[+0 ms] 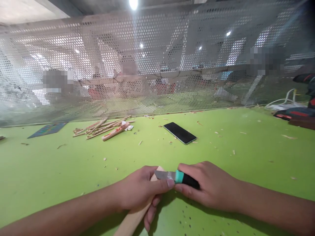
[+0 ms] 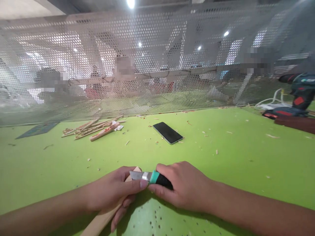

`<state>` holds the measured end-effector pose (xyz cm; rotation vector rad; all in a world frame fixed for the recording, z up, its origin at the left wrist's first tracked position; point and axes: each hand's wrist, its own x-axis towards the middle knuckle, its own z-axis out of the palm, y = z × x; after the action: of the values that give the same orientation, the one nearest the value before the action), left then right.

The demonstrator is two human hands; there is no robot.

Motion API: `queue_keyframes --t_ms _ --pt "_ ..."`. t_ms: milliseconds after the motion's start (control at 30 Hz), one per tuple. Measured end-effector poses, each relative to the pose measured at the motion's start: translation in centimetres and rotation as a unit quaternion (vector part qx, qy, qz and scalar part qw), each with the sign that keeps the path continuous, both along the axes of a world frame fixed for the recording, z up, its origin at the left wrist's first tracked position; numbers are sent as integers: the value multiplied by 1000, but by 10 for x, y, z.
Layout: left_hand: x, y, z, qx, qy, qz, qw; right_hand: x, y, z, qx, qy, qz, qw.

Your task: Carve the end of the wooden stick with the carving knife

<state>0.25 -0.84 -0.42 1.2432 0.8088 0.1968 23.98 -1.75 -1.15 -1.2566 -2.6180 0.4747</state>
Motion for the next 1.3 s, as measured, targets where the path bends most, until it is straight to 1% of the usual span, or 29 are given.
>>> queue_keyframes --t_ms 200,333,433,833,1167,1300 --pt "0 -1 -1 3 10 4 1000 0 1 0 3 1 0 1000" --pt "1 -2 1 25 15 5 1000 0 0 0 4 1 -2 1000" --pt "2 -2 2 27 20 1 999 0 0 0 -1 0 -2 1000" --pt "0 -2 -1 9 -3 30 1000 -1 1 0 3 0 -2 1000" --pt "1 -2 -1 18 5 17 1000 -1 0 1 1 -6 -6 1000" --pt "1 -2 1 22 24 12 999 0 0 0 5 -9 -7 1000"
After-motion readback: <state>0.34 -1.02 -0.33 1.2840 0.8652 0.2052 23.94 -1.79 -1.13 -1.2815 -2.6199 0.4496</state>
